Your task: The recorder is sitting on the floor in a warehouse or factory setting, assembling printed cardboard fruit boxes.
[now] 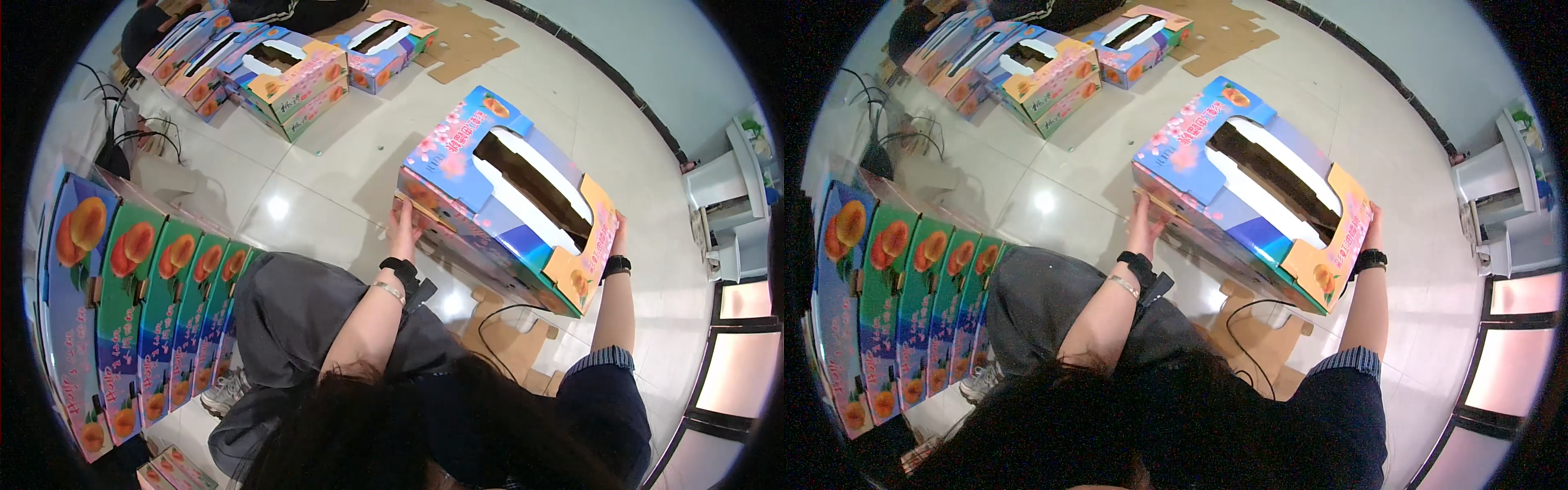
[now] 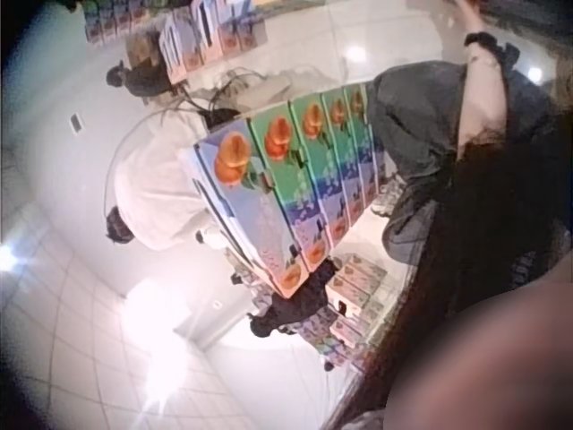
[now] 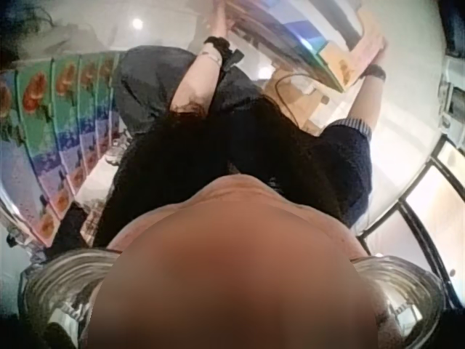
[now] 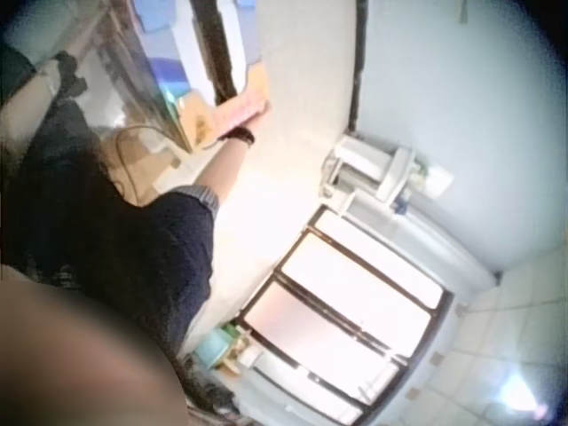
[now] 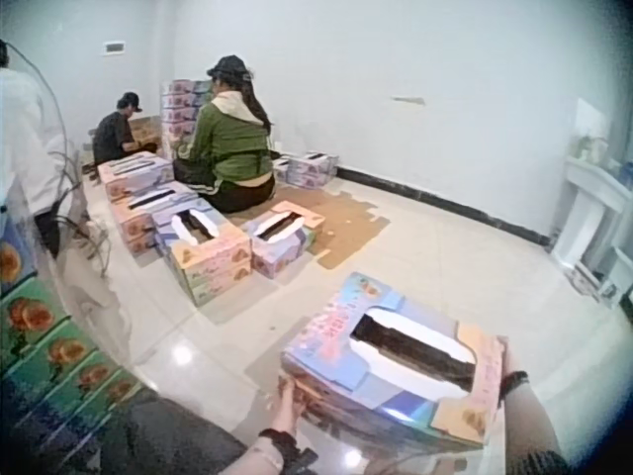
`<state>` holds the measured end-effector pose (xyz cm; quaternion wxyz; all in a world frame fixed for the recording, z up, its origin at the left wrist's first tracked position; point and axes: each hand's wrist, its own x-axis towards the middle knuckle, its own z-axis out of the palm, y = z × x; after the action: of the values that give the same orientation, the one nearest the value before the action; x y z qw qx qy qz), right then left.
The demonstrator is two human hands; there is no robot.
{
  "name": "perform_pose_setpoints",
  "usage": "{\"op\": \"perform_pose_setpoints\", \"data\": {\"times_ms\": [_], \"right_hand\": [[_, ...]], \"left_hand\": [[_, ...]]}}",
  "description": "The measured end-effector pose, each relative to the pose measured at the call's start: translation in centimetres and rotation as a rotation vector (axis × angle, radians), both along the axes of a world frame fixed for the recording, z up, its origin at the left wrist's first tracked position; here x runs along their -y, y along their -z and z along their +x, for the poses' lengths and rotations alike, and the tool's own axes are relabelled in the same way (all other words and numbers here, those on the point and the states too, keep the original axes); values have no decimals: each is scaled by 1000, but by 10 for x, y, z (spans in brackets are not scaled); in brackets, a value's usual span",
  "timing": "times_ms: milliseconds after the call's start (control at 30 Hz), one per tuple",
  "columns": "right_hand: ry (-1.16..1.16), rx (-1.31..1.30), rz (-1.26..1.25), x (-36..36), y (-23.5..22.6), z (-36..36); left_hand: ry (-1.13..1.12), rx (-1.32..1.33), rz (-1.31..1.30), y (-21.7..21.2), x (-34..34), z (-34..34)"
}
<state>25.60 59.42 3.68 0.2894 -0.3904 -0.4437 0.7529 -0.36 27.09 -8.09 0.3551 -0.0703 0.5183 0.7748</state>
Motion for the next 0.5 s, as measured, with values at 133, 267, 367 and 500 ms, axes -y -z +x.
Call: {"op": "perform_pose_setpoints", "data": {"times_ms": [133,267,367,500], "right_hand": [[27,-20,-11,6,2,-3],[-7,11,-33,-1,3,-7],[-133,162,-32,-33,2,5],[-321,1206,495,-32,-83,-7]], "left_hand": [[7,23,45,-28,1,6],[35,73,8,-34,0,1],[70,86,35,-28,2,-2],[30,89,39,-20,9,3]]}}
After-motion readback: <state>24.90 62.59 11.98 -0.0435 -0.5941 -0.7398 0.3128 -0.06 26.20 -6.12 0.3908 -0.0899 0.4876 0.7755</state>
